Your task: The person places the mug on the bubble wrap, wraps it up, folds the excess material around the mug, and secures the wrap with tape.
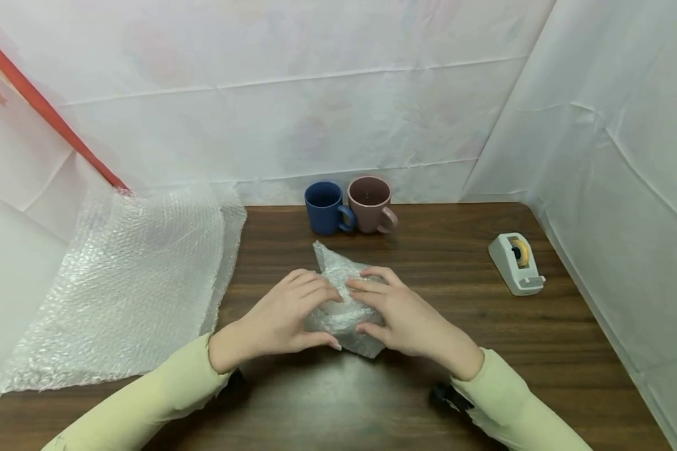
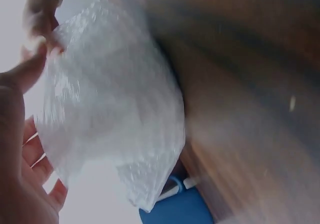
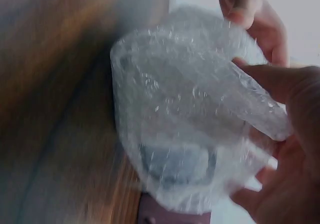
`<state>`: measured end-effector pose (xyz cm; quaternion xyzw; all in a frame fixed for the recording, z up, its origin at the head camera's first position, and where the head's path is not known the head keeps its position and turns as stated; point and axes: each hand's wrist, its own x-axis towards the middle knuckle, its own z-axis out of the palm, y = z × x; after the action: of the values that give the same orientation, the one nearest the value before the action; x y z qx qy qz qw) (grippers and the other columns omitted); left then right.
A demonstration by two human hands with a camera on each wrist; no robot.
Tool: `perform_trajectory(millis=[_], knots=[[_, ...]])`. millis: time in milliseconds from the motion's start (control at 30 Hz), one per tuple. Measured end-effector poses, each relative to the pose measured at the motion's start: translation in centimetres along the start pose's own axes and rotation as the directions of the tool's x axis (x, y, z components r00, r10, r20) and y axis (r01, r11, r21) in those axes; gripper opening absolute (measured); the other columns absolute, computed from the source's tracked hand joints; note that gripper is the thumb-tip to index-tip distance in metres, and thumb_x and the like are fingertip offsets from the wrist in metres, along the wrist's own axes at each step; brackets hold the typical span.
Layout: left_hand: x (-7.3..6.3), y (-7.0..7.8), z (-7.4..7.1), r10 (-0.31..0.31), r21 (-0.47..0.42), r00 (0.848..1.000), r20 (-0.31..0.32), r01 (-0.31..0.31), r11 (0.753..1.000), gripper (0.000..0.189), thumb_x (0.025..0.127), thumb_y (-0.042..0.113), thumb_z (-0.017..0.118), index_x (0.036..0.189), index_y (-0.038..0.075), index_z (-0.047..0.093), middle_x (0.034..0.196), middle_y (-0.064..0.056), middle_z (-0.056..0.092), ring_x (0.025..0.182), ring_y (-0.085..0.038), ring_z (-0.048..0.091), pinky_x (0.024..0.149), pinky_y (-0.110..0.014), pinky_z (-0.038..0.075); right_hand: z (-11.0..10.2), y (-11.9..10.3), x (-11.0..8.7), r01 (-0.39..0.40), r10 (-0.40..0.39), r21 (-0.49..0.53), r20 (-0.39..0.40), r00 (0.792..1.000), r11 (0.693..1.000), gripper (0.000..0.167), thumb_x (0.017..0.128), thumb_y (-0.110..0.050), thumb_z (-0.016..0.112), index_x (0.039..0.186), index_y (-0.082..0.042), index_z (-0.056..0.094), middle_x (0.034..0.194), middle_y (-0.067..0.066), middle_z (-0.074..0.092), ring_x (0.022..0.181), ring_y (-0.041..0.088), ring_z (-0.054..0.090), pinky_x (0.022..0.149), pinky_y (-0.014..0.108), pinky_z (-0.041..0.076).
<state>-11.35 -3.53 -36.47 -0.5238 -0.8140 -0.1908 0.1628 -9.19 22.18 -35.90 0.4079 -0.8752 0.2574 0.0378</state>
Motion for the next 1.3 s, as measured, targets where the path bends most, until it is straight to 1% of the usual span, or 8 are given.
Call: perform_trajectory(millis=[200, 300, 400, 533, 767, 1033, 1167, 1300], knots=[[0.6, -1.2, -0.7, -0.052, 0.002, 0.996, 0.078, 0.052, 0.999, 0.081, 0.081, 0.072, 0.066, 0.136, 0.012, 0.058, 0.146, -0.005, 0.052, 0.139, -0.02, 0.041, 0.114, -0.05, 0.031, -1.0, 2.1, 0.3, 0.042, -0.053, 0.122, 0.094, 0.994, 0.992, 0.054, 0.082, -0.016, 0.083, 0.133, -0.009, 0.065, 0.147, -0.003, 0.051, 0.14, 0.025, 0.033, 0.105, 0.047, 0.042], [0.7, -1.4, -0.6, -0.08, 0.011, 0.99, 0.119, 0.079, 0.997, 0.081, 0.081, 0.072, 0.065, 0.138, 0.015, 0.057, 0.149, -0.004, 0.049, 0.14, -0.018, 0.039, 0.114, -0.053, 0.03, -1.3, 2.5, 0.3, 0.046, -0.066, 0.158, 0.123, 0.99, 0.986, 0.057, 0.084, -0.02, 0.082, 0.136, -0.009, 0.062, 0.148, -0.004, 0.05, 0.142, 0.025, 0.031, 0.107, 0.05, 0.039], [0.6, -1.5, -0.5, -0.086, 0.02, 0.989, 0.117, 0.084, 0.996, 0.08, 0.081, 0.07, 0.067, 0.138, 0.015, 0.058, 0.148, -0.004, 0.05, 0.137, -0.018, 0.043, 0.113, -0.052, 0.032, -1.4, 2.4, 0.2, 0.021, -0.045, 0.189, 0.125, 0.991, 0.982, 0.055, 0.088, -0.029, 0.078, 0.137, -0.011, 0.061, 0.148, -0.006, 0.049, 0.142, 0.024, 0.03, 0.108, 0.053, 0.037], [0.6, -1.4, -0.2, -0.088, 0.016, 0.993, 0.081, 0.087, 0.996, 0.076, 0.08, 0.067, 0.07, 0.133, 0.014, 0.062, 0.144, -0.004, 0.054, 0.134, -0.018, 0.046, 0.111, -0.051, 0.035, -1.0, 1.8, 0.2, 0.015, -0.024, 0.173, 0.052, 0.998, 0.985, 0.051, 0.091, -0.035, 0.074, 0.134, -0.011, 0.064, 0.143, -0.004, 0.055, 0.139, 0.024, 0.035, 0.107, 0.05, 0.038], [0.6, -1.1, 0.2, -0.076, -0.031, 0.997, 0.016, 0.077, 0.997, 0.067, 0.077, 0.064, 0.075, 0.118, 0.011, 0.067, 0.136, -0.008, 0.058, 0.127, -0.021, 0.051, 0.112, -0.038, 0.035, -0.7, 1.5, 0.4, 0.064, -0.055, 0.126, -0.069, 0.996, 0.99, 0.054, 0.082, -0.025, 0.082, 0.13, -0.005, 0.064, 0.141, 0.007, 0.056, 0.134, 0.027, 0.046, 0.108, 0.04, 0.04], [0.5, -0.6, 0.7, -0.04, 0.074, 0.999, 0.015, 0.038, 0.997, 0.054, 0.084, 0.065, 0.066, 0.116, 0.021, 0.074, 0.133, -0.011, 0.056, 0.121, -0.024, 0.051, 0.109, -0.037, 0.039, -1.4, 2.3, -0.5, 0.065, -0.048, 0.132, -0.129, 0.99, 0.989, 0.058, 0.078, -0.018, 0.086, 0.13, -0.006, 0.064, 0.14, 0.008, 0.056, 0.129, 0.025, 0.051, 0.103, 0.031, 0.044], [0.4, -0.6, 0.9, -0.051, 0.077, 0.999, 0.011, 0.05, 0.996, 0.059, 0.084, 0.065, 0.067, 0.12, 0.019, 0.071, 0.133, -0.011, 0.055, 0.119, -0.024, 0.051, 0.108, -0.036, 0.039, -2.8, 3.4, -2.1, 0.012, 0.003, 0.07, -0.216, 0.976, 0.997, 0.057, 0.078, -0.012, 0.085, 0.13, -0.008, 0.064, 0.137, 0.006, 0.06, 0.124, 0.023, 0.055, 0.103, 0.02, 0.04], [0.3, -0.5, 1.0, -0.065, 0.067, 0.998, 0.02, 0.064, 0.996, 0.064, 0.083, 0.063, 0.068, 0.126, 0.017, 0.066, 0.134, -0.011, 0.053, 0.115, -0.024, 0.051, 0.103, -0.036, 0.042, -4.9, 5.2, -4.6, -0.132, 0.114, -0.036, -0.313, 0.943, 0.991, 0.054, 0.077, -0.005, 0.084, 0.127, -0.011, 0.066, 0.131, 0.005, 0.064, 0.118, 0.024, 0.058, 0.102, 0.012, 0.034]])
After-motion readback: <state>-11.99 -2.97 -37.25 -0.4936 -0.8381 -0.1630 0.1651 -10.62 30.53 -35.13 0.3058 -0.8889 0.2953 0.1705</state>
